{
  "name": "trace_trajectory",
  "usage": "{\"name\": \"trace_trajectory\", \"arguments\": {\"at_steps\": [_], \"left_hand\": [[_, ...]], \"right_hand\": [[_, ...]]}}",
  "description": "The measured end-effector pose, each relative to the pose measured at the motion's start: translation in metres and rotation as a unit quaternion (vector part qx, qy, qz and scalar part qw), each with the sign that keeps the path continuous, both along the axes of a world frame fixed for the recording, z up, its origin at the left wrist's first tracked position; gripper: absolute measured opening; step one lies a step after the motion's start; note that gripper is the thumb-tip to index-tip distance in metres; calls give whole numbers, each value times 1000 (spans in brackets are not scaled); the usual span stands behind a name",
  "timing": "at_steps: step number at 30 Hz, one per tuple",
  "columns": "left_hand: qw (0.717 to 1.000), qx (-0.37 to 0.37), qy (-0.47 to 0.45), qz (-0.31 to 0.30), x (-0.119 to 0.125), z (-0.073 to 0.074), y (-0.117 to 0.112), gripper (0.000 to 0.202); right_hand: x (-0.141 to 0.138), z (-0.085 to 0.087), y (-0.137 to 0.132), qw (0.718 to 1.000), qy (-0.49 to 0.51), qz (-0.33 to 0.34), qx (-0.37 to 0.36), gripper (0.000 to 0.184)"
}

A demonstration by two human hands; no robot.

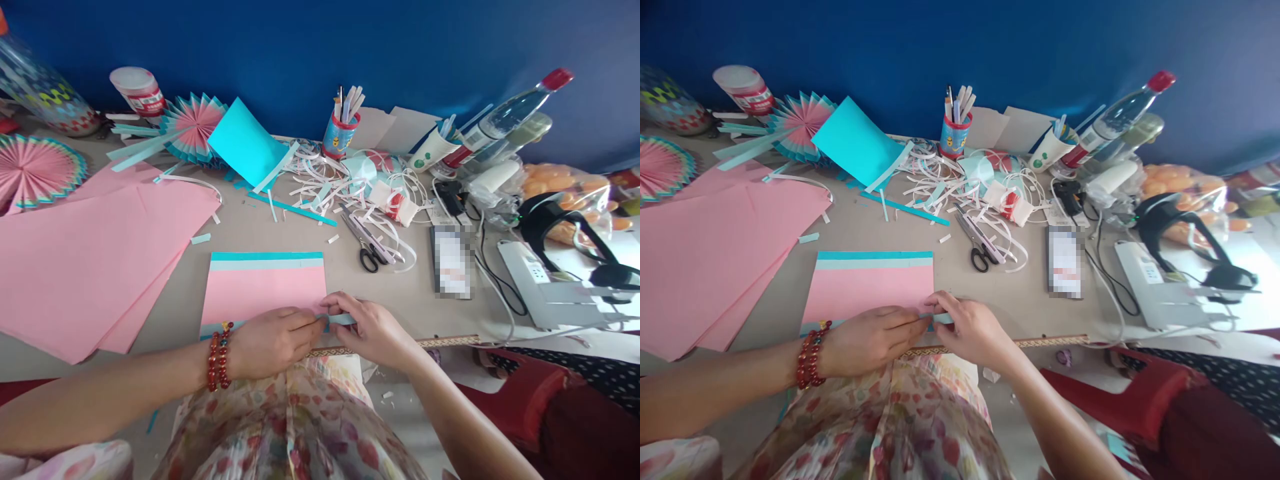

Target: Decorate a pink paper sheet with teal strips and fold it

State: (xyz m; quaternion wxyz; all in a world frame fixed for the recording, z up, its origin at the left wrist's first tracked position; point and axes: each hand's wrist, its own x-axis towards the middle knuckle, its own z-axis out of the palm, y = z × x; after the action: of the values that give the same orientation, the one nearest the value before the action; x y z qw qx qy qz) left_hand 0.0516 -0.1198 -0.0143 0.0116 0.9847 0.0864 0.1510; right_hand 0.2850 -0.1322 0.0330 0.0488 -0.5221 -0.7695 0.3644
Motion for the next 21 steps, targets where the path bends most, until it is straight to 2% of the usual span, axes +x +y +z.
{"name": "trace_trajectory", "arguments": {"at_steps": [12,18,21], "left_hand": [[1000,9,14,4,-1,1,0,29],[998,-23,51,3,0,-2,-2,28],[998,-26,48,4,0,-2,-2,31]], "right_hand": [[-3,-3,2,1000,-7,-13,-14,42],[-4,0,-2,997,-76,23,13,56],[1,2,-5,998,-55,5,10,46]]}}
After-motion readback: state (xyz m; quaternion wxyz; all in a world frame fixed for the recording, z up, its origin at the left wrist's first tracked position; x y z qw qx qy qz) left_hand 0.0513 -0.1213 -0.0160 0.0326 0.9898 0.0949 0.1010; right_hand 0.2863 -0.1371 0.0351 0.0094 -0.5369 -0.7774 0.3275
